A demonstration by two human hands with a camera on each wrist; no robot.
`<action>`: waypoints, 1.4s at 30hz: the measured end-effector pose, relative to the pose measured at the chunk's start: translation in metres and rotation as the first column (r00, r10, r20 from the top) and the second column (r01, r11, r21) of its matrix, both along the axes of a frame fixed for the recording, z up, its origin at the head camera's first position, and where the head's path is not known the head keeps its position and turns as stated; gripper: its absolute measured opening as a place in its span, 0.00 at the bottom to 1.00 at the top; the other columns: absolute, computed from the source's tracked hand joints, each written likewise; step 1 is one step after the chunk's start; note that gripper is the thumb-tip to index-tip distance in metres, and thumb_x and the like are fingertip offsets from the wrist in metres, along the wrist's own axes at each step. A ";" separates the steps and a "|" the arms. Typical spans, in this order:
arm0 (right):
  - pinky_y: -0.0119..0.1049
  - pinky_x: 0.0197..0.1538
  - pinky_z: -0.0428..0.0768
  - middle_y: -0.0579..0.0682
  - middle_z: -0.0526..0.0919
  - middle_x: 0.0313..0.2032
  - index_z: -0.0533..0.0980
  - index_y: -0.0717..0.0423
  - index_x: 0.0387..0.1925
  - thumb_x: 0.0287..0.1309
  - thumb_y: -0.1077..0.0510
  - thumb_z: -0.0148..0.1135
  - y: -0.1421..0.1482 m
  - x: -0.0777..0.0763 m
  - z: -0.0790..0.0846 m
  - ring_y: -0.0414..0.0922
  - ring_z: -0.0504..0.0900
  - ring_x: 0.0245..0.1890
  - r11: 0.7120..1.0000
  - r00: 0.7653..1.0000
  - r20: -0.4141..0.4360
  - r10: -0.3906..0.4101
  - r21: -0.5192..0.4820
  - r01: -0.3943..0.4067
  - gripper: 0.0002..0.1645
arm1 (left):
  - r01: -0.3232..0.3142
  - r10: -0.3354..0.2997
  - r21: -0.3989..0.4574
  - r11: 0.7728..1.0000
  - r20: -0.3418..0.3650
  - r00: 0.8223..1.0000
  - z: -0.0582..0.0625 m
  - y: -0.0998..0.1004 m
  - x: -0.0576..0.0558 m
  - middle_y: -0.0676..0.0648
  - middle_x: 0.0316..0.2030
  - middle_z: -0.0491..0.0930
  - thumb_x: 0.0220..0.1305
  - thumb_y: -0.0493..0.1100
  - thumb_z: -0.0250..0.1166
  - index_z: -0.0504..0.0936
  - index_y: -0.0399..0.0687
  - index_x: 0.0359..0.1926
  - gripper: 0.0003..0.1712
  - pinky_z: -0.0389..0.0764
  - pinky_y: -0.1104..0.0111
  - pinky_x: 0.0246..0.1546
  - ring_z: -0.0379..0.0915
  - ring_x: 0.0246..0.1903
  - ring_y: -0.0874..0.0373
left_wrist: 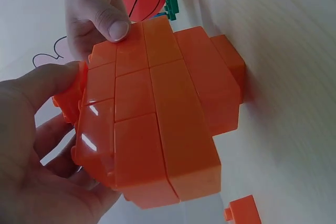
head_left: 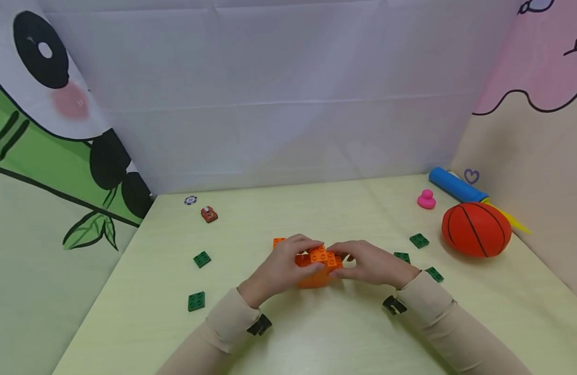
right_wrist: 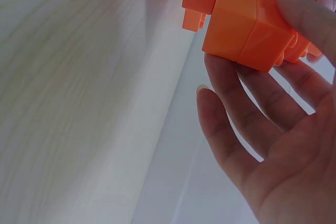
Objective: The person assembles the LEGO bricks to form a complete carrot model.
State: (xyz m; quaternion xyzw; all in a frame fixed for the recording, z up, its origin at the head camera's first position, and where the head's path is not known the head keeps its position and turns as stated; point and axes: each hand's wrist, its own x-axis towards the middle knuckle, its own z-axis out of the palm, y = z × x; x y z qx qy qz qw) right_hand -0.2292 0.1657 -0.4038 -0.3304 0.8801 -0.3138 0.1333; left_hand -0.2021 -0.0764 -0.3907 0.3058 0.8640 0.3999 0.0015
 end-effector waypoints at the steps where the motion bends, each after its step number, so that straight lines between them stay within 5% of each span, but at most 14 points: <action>1: 0.44 0.56 0.80 0.40 0.82 0.52 0.76 0.48 0.62 0.61 0.43 0.68 0.000 0.000 0.000 0.41 0.79 0.50 1.000 1.000 -0.002 0.001 -0.001 -0.001 0.30 | -0.003 0.003 0.001 1.000 0.004 1.000 0.000 0.000 0.000 0.54 0.49 0.79 0.63 0.46 0.71 0.81 0.48 0.60 0.25 0.80 0.72 0.44 0.73 0.45 0.61; 14: 0.44 0.55 0.81 0.40 0.82 0.52 0.76 0.49 0.62 0.61 0.41 0.67 0.001 0.000 0.001 0.41 0.78 0.49 1.000 1.000 -0.021 0.013 -0.010 -0.014 0.31 | -0.015 0.015 0.003 1.000 0.034 0.999 -0.002 0.001 -0.004 0.54 0.49 0.80 0.62 0.48 0.72 0.80 0.46 0.61 0.27 0.80 0.70 0.51 0.75 0.46 0.62; 27: 0.43 0.55 0.80 0.40 0.82 0.53 0.76 0.49 0.62 0.61 0.41 0.67 0.000 0.001 0.001 0.40 0.78 0.49 1.000 1.000 -0.023 0.016 -0.010 -0.016 0.32 | 0.002 -0.002 0.012 1.000 -0.027 1.000 -0.007 -0.001 -0.006 0.54 0.46 0.82 0.61 0.48 0.73 0.80 0.46 0.61 0.28 0.80 0.70 0.45 0.75 0.42 0.62; 34: 0.43 0.56 0.80 0.42 0.82 0.54 0.75 0.51 0.63 0.61 0.42 0.67 0.002 0.002 0.000 0.41 0.79 0.50 1.000 1.000 -0.016 0.015 -0.014 -0.015 0.33 | 0.035 -0.033 -0.023 0.999 0.084 0.996 -0.003 -0.013 -0.012 0.54 0.51 0.80 0.63 0.54 0.70 0.66 0.54 0.73 0.40 0.78 0.65 0.54 0.76 0.50 0.60; 37: 0.44 0.57 0.79 0.43 0.81 0.55 0.74 0.52 0.64 0.61 0.41 0.67 0.001 0.001 -0.001 0.42 0.78 0.51 1.000 1.000 -0.003 0.007 -0.005 -0.007 0.34 | -0.007 0.007 0.000 1.000 0.097 0.995 -0.003 -0.031 -0.021 0.53 0.53 0.80 0.69 0.51 0.65 0.70 0.55 0.71 0.31 0.78 0.59 0.56 0.77 0.53 0.55; 42: 0.45 0.57 0.79 0.43 0.81 0.56 0.74 0.53 0.65 0.61 0.40 0.67 -0.001 0.000 -0.001 0.42 0.78 0.51 1.000 1.000 -0.004 -0.008 0.007 0.008 0.36 | -0.176 0.180 -0.042 0.983 0.093 0.979 -0.011 -0.057 -0.044 0.51 0.58 0.79 0.72 0.33 0.55 0.76 0.51 0.65 0.23 0.76 0.54 0.59 0.76 0.56 0.49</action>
